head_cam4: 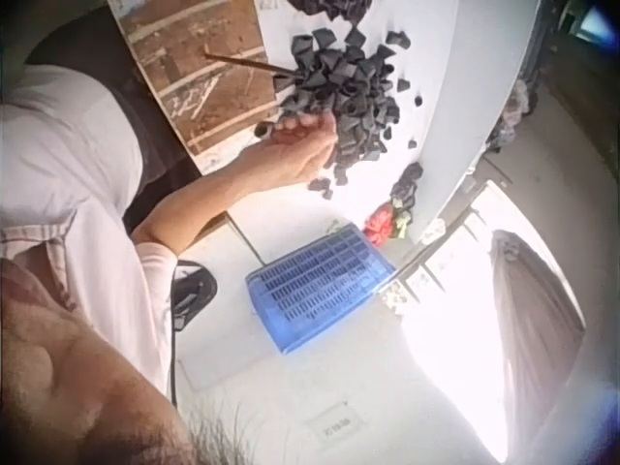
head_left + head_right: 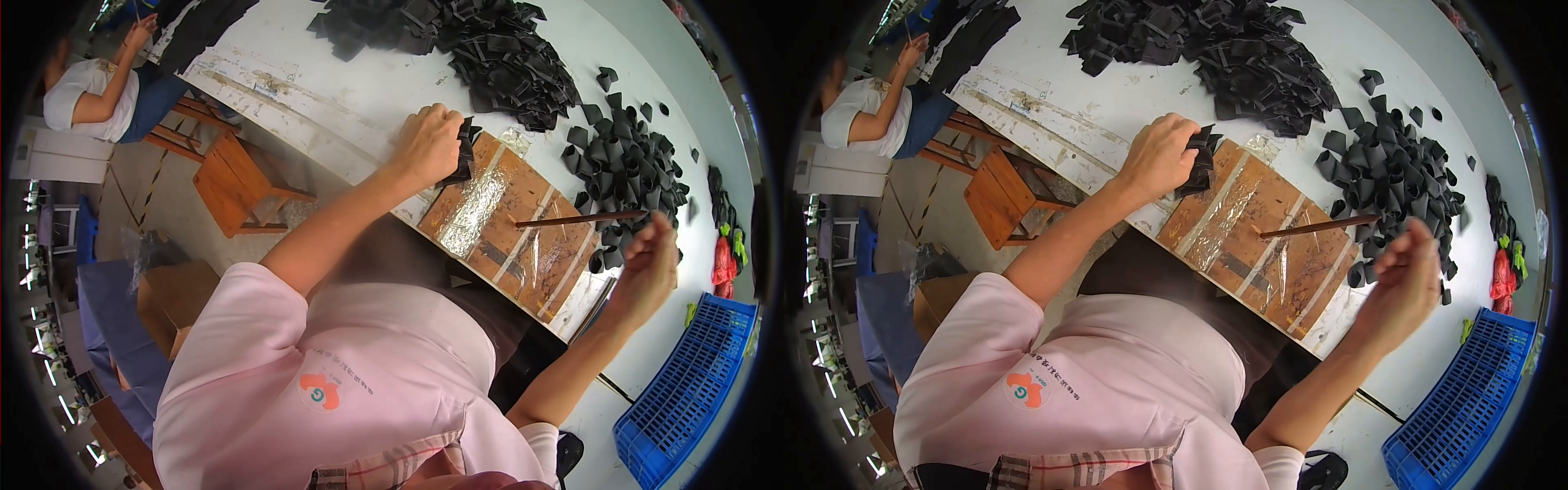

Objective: Assembling or trimming small black plastic components manually at a factory workbench using a small applicator tool.

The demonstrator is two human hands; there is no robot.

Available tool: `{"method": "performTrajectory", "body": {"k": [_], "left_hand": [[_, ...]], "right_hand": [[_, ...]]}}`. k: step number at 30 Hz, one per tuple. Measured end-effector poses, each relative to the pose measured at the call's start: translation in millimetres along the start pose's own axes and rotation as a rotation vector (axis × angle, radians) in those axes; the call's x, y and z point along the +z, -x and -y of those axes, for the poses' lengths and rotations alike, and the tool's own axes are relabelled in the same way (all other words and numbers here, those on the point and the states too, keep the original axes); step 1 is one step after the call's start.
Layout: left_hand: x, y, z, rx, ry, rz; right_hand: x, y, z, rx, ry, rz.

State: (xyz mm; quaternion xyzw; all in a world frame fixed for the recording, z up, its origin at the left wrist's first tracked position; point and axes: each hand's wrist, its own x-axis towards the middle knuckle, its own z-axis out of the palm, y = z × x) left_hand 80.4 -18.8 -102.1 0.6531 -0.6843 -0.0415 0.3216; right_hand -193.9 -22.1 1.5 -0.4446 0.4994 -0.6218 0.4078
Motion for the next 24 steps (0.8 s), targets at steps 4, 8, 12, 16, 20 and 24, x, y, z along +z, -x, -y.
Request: {"method": "performTrajectory", "body": {"k": [4, 8, 12, 16, 20, 24], "left_hand": [[8.5, -0.6, 5.9, -0.029, -0.033, -0.002], [-2.2, -2.3, -4.5, -0.026, 0.103, -0.164], [0.6, -6.3, -5.7, 0.069, 0.081, -0.170], [10.5, -8.5, 1.8, -0.052, -0.029, -0.046], [11.3, -11.3, 4.4, -0.150, -0.061, 0.045], [0.7, -13.5, 1.4, 0.022, 0.070, -0.362]], "right_hand": [[11.8, 50.9, -10.9, 0.050, 0.238, 0.153], [24.8, 79.2, -10.9, 0.019, 0.379, 0.398], [34.1, 82.5, -13.2, -0.048, 0.430, 0.468], [31.2, 86.1, -17.6, -0.007, 0.434, 0.460], [27.3, 89.9, -27.1, 0.097, 0.429, 0.484], [30.9, 90.2, -26.6, 0.050, 0.479, 0.511]]}}
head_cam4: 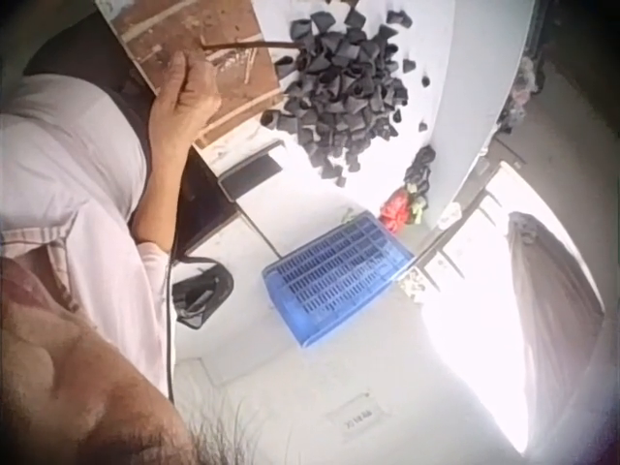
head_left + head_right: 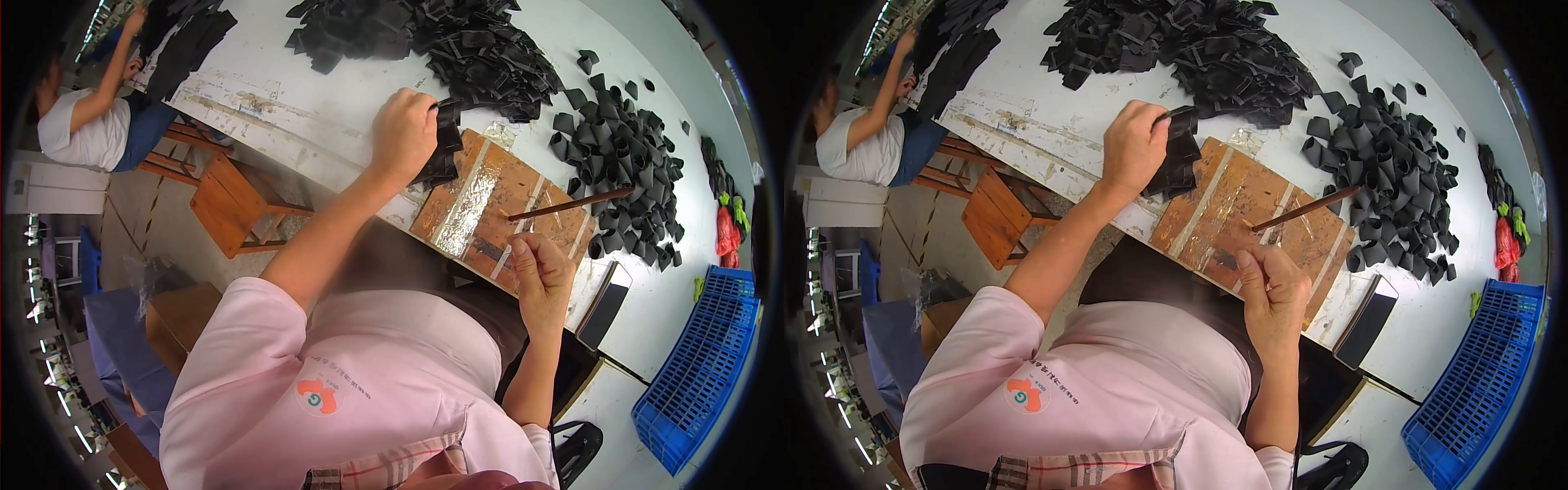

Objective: Assembling or trimming small black plastic components manually at a factory workbench using a small applicator tool.

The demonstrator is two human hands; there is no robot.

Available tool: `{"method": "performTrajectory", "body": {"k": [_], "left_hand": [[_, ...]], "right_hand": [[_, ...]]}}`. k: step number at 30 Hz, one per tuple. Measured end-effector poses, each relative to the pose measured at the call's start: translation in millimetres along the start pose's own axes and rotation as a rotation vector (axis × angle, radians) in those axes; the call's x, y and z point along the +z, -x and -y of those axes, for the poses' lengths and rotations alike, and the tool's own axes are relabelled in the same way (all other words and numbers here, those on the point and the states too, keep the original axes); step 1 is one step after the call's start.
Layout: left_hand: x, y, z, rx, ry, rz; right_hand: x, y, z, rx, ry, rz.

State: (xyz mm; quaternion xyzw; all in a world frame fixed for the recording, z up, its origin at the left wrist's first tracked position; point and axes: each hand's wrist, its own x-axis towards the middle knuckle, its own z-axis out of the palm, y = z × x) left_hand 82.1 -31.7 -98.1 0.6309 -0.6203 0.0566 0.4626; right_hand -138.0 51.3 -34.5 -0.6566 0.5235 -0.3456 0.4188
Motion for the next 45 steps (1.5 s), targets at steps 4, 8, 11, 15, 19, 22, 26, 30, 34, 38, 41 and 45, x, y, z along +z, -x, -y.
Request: {"method": "performTrajectory", "body": {"k": [4, 8, 11, 15, 19, 22, 26, 30, 34, 38, 41, 45], "left_hand": [[-16.4, -2.9, -18.8, -0.040, 0.144, -0.009], [-17.2, 6.0, -24.2, 0.112, 0.008, 0.047], [-11.5, 24.8, -27.4, 0.142, -0.049, 0.189], [-6.1, 45.9, -29.1, 0.281, 0.022, 0.495], [-9.1, 42.8, -35.1, 0.128, 0.141, 0.417], [-12.5, 36.6, -39.3, 0.014, 0.201, 0.212], [-23.7, 32.4, -59.5, -0.051, 0.308, 0.151], [-30.4, 37.1, -72.6, -0.425, 0.697, 0.346], [-40.2, 42.2, -92.7, -0.761, 1.158, 0.663], [-46.3, 51.1, -104.2, -0.826, 1.308, 0.784], [-49.3, 47.7, -103.1, -0.915, 1.390, 0.873], [-47.5, 45.7, -100.7, -1.031, 1.429, 0.883]], "right_hand": [[6.3, -5.1, 8.2, -0.169, 0.128, -0.042], [11.4, -6.1, 13.2, -0.209, 0.170, 0.008], [14.5, -4.3, 6.3, -0.183, 0.150, 0.010], [10.7, -2.0, 2.1, -0.090, 0.135, 0.065], [10.4, 0.4, -4.5, -0.116, 0.118, 0.047], [12.7, 2.3, -6.0, -0.107, 0.113, -0.010], [13.2, 3.7, -6.7, -0.172, 0.177, -0.065], [11.8, 5.7, -6.2, -0.132, 0.130, -0.095], [24.1, 5.1, -11.6, -0.073, -0.312, -0.251], [8.0, 8.3, -19.9, 0.187, -0.637, -0.079], [5.0, 6.5, -11.0, 0.322, -0.934, -0.125], [2.3, 7.9, -18.4, 0.345, -1.012, -0.092]]}}
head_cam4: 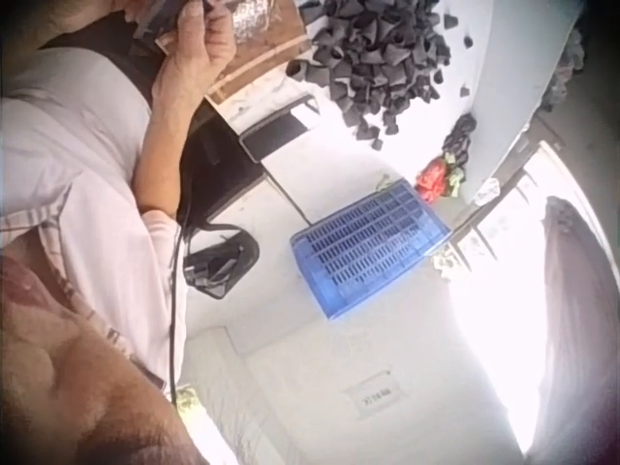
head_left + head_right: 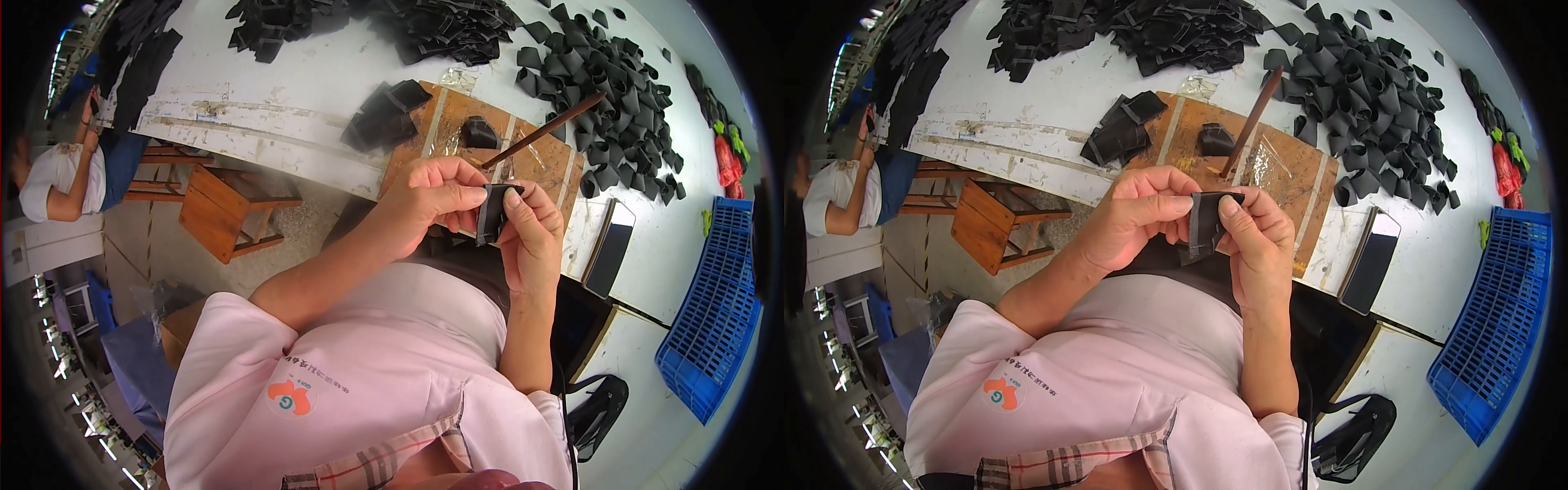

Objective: Assembling or trimming small black plastic components manually at a factory workbench using a small applicator tool.

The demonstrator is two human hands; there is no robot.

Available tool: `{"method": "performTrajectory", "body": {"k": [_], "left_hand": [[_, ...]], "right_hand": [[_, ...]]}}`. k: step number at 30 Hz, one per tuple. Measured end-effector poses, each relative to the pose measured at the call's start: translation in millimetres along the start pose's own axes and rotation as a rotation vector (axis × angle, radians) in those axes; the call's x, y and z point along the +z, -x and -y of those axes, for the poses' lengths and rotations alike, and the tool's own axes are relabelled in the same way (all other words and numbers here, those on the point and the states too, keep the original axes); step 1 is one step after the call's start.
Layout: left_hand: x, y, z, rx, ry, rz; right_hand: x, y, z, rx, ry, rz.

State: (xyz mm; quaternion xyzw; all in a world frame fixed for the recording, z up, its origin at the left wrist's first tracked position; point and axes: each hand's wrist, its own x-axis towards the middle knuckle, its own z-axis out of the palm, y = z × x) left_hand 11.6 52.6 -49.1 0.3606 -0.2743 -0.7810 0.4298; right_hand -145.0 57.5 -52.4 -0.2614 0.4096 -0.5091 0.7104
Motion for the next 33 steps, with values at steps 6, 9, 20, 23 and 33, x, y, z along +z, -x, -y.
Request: {"method": "performTrajectory", "body": {"k": [6, 9, 20, 23, 33], "left_hand": [[-3.4, 0.5, 0.7, -0.009, -0.095, -0.010], [-2.5, 1.3, -0.6, -0.002, -0.126, -0.005], [2.3, -0.2, -1.4, 0.100, -0.293, -0.037], [1.4, -0.8, -1.6, 0.135, -0.447, -0.034], [6.5, 2.2, -4.1, 0.221, -0.368, -0.142]], "right_hand": [[-1.5, -1.0, 0.5, 0.019, -0.023, -0.020], [-7.0, -2.2, -1.3, 0.023, -0.022, -0.001], [-4.7, -2.7, -0.2, 0.007, 0.031, -0.004], [-2.0, -2.2, 1.4, -0.007, 0.099, -0.002], [-12.4, -5.9, -3.5, -0.330, 0.563, -0.140]]}}
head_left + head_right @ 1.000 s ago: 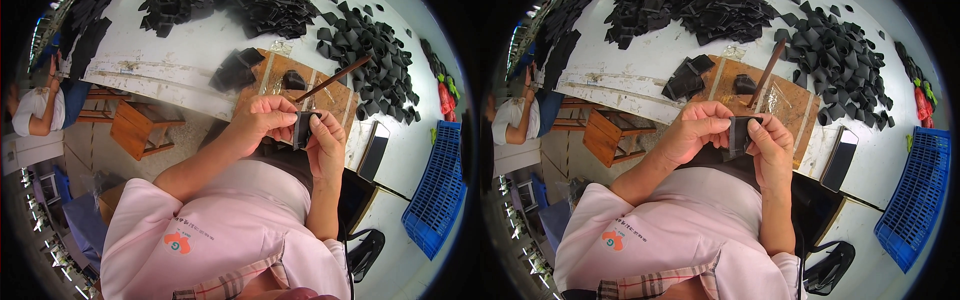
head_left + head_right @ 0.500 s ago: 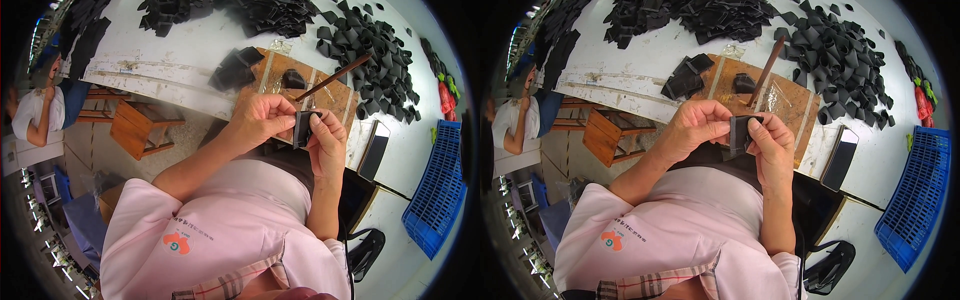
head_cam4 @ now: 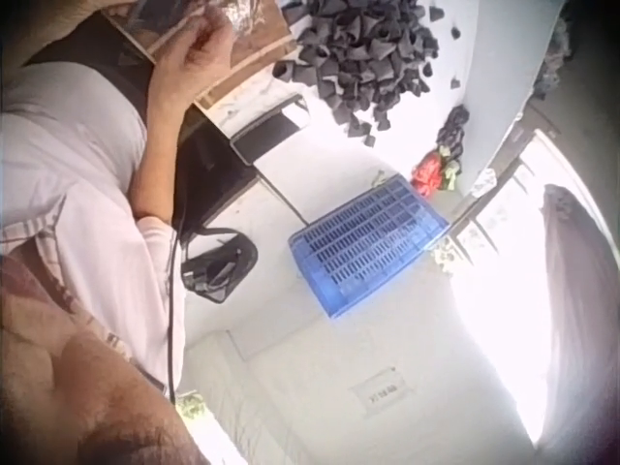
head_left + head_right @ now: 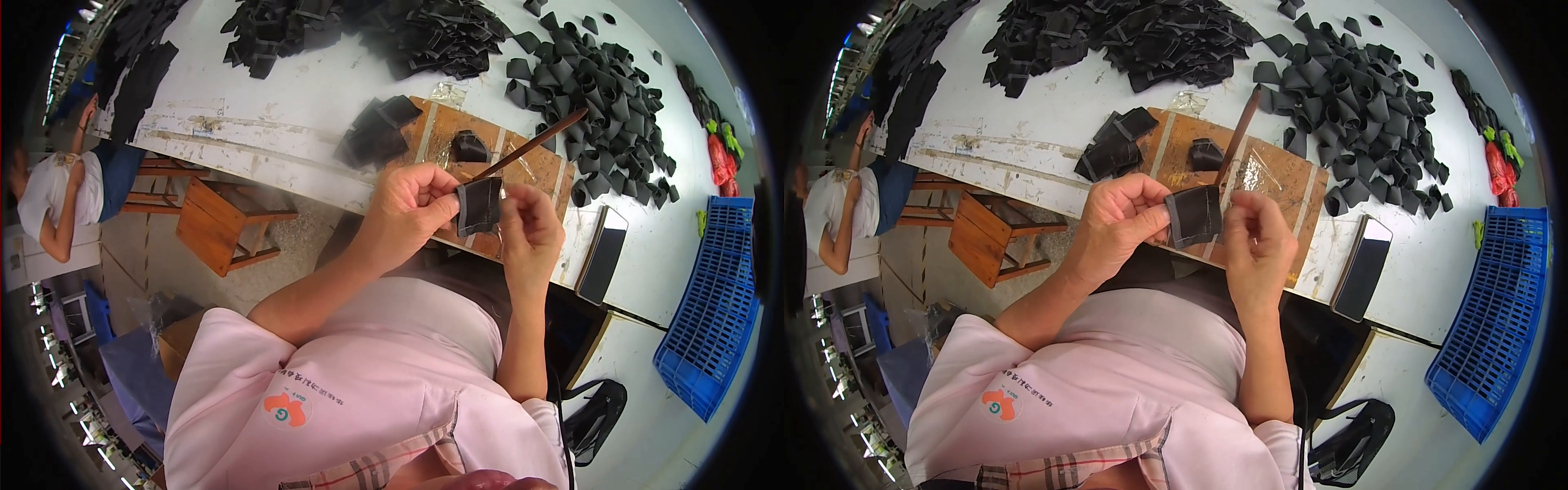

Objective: Assembling or trimming small black plastic components manually at a factory workbench using a small applicator tool.

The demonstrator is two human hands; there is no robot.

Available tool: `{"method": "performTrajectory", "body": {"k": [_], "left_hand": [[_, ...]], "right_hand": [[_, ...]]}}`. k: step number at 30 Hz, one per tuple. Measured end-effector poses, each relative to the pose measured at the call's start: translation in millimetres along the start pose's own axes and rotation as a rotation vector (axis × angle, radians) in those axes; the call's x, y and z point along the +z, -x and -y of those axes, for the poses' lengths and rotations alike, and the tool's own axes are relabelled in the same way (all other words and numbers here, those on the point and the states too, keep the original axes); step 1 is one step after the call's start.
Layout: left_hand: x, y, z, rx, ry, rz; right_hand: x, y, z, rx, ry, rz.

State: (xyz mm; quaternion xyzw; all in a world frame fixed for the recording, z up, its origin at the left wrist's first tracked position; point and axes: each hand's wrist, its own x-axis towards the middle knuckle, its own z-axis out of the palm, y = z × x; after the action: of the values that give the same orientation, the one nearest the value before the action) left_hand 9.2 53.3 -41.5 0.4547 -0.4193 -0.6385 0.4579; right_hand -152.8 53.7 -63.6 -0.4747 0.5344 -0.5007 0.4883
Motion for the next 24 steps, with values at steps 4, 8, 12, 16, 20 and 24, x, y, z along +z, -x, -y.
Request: {"method": "performTrajectory", "body": {"k": [4, 8, 12, 16, 20, 24], "left_hand": [[6.3, 1.5, 2.1, 0.125, -0.204, -0.082], [20.6, 1.0, 6.0, 0.214, -0.149, -0.105], [22.9, 1.0, 11.3, 0.255, -0.316, -0.150], [24.4, 1.1, 14.1, 0.387, -0.422, -0.290], [11.8, -5.6, 7.3, -0.018, 0.356, -0.048], [12.7, -4.7, 0.0, -0.109, 0.451, 0.095]], "right_hand": [[2.1, 5.7, 20.0, -0.334, 0.231, -0.062], [11.6, 10.2, 20.4, -0.447, 0.371, 0.038], [11.5, 9.2, 17.8, -0.486, 0.514, 0.007], [21.7, 5.6, 4.7, -0.671, 0.735, -0.067], [18.4, 2.9, 0.7, -0.445, 0.508, -0.113], [2.6, 1.2, 9.6, 0.280, -0.476, 0.129]]}}
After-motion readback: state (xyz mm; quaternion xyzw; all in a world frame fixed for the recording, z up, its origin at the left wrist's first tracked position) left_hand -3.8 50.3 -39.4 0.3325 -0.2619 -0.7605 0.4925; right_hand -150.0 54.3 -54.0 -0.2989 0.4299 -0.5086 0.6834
